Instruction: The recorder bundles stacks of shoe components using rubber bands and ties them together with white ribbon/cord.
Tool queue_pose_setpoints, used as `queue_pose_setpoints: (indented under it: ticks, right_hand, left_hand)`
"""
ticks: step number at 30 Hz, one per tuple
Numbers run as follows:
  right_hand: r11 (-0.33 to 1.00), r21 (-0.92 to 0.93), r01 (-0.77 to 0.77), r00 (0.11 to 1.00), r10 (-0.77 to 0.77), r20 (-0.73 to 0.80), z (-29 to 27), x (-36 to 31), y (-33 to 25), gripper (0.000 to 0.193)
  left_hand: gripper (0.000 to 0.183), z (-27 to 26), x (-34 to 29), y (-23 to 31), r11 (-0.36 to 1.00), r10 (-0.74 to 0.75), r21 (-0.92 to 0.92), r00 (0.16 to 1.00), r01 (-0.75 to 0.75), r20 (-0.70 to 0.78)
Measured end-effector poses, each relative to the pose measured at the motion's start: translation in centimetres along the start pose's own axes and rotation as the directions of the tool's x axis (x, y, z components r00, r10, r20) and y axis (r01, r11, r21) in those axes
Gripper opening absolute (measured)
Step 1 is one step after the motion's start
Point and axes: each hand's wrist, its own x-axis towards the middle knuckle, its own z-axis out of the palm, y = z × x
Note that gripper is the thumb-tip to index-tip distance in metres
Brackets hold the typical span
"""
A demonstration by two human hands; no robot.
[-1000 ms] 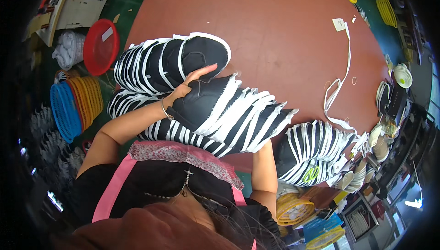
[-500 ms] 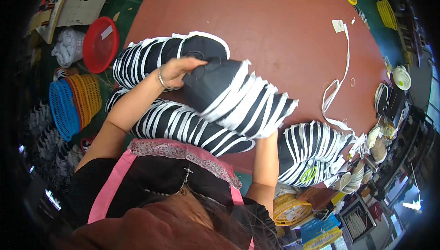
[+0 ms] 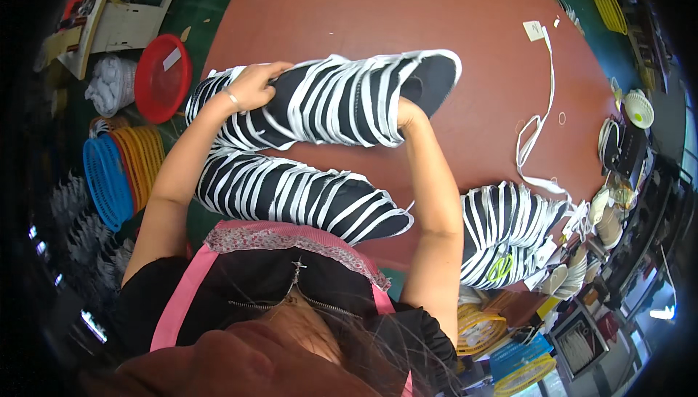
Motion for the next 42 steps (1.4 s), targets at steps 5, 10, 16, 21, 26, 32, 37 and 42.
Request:
queue_pose_setpoints:
  ticks: [5,10,16,21,26,32,37,42]
  right_hand:
    - [0.991,0.129,-0.018,0.998,0.010,0.063,2.6,1.7,0.3,0.045]
    - [0.991,0.130,-0.035,0.992,0.018,0.125,1.7,0.7,-0.6,0.041]
    - [0.978,0.204,-0.050,0.985,0.015,0.169,1.8,-1.7,-0.3,0.038]
    - [0.746,0.658,-0.097,0.995,0.077,0.059,5.8,-1.1,2.1,0.038]
    - [0.699,0.713,-0.053,0.990,0.128,-0.052,8.4,1.4,2.9,0.040]
    - [0.710,0.613,0.346,0.918,-0.122,-0.377,9.7,-0.6,2.8,0.048]
    - [0.940,0.252,0.229,0.901,-0.107,-0.421,9.6,-3.5,3.8,0.043]
    - [0.888,0.379,0.260,0.748,0.063,-0.661,11.7,-3.5,2.8,0.035]
  left_hand:
    - [0.071,-0.1,-1.7,0.1,0.957,0.278,0.053,0.953,-0.285,0.118]
    - [0.054,3.3,-1.8,1.6,0.834,0.392,0.451,0.917,-0.318,-0.079]
    - [0.035,4.0,-2.9,4.0,0.834,0.333,0.510,0.929,-0.212,-0.159]
    - [0.044,3.1,-3.1,1.7,0.832,0.053,0.555,0.992,0.017,-0.111]
    - [0.052,3.4,-2.3,3.3,0.941,0.254,0.310,0.892,-0.138,-0.374]
    - [0.056,9.6,0.5,16.1,0.855,0.446,0.372,0.878,-0.361,-0.174]
    - [0.067,13.0,3.1,16.4,0.857,0.482,0.271,0.868,-0.438,-0.119]
    - [0.065,12.9,3.4,17.3,0.783,0.472,0.469,0.882,-0.408,-0.020]
